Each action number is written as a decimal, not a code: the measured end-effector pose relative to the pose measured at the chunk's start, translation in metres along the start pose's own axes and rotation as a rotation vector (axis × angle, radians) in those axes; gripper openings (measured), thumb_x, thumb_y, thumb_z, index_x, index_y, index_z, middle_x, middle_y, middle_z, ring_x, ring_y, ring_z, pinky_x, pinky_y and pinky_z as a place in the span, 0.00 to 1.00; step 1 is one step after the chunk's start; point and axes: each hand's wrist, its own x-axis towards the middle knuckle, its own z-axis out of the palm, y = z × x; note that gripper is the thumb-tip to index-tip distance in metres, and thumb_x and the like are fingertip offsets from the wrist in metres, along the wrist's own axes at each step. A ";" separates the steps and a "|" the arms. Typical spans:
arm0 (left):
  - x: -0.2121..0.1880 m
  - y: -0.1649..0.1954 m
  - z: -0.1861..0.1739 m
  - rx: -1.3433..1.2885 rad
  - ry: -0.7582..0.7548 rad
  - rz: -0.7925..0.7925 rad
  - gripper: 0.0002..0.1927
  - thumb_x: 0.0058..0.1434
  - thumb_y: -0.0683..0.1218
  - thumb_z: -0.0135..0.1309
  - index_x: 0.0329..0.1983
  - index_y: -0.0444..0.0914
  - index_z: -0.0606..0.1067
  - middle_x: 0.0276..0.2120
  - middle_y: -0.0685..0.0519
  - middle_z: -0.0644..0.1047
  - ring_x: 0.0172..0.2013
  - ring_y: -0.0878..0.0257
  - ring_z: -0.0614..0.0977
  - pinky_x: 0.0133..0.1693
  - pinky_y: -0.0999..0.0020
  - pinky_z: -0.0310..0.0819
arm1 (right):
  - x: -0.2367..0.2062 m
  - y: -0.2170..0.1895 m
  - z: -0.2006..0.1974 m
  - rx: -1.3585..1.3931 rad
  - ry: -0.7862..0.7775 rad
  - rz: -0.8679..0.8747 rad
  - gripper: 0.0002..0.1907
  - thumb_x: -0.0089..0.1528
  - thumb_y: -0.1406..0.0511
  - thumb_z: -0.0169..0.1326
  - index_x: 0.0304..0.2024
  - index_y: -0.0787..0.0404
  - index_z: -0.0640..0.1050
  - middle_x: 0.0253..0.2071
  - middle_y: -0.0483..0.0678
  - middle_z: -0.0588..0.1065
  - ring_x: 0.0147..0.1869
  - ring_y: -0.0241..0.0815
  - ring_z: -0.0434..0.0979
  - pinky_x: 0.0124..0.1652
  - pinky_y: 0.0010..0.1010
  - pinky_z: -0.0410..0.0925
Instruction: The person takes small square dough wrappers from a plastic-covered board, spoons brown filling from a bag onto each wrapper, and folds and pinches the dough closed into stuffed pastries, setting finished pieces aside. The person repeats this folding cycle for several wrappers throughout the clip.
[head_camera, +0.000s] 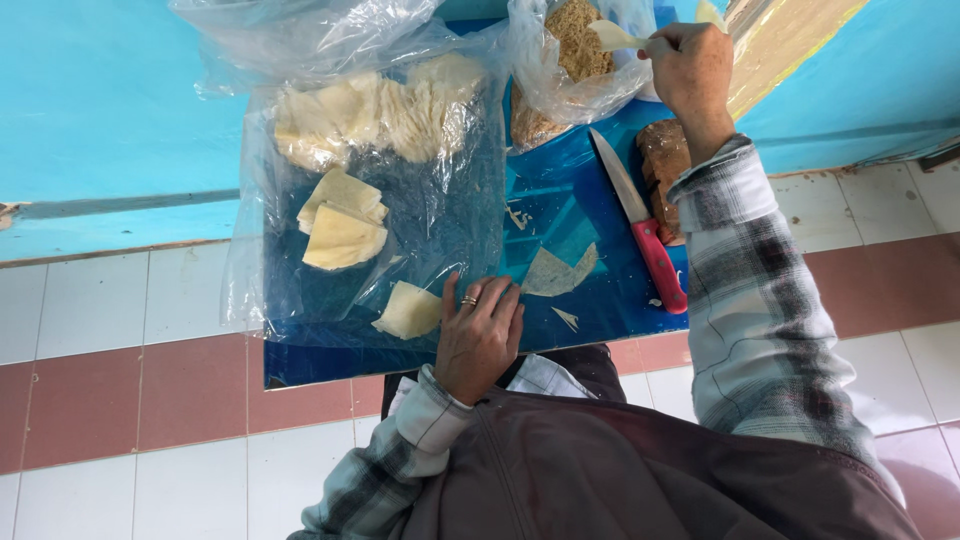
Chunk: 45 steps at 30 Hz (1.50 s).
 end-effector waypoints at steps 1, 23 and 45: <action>0.000 0.000 0.000 0.002 0.002 0.002 0.13 0.65 0.46 0.56 0.50 0.36 0.78 0.51 0.51 0.77 0.54 0.57 0.77 0.65 0.41 0.57 | 0.000 -0.001 0.000 0.031 -0.010 0.034 0.08 0.64 0.69 0.57 0.37 0.58 0.88 0.18 0.45 0.73 0.19 0.36 0.67 0.23 0.31 0.59; -0.001 -0.001 0.002 0.018 -0.003 -0.004 0.12 0.66 0.46 0.56 0.49 0.36 0.78 0.52 0.51 0.77 0.54 0.56 0.77 0.66 0.41 0.58 | -0.035 -0.039 -0.058 0.602 -0.232 0.458 0.11 0.64 0.68 0.53 0.38 0.62 0.86 0.25 0.41 0.72 0.25 0.29 0.61 0.26 0.24 0.52; 0.000 0.000 0.000 -0.003 0.011 -0.001 0.12 0.65 0.45 0.56 0.49 0.36 0.78 0.52 0.51 0.77 0.55 0.56 0.78 0.65 0.41 0.58 | -0.005 -0.006 0.001 0.043 -0.056 0.091 0.09 0.64 0.67 0.57 0.35 0.58 0.88 0.17 0.48 0.72 0.18 0.37 0.67 0.22 0.33 0.60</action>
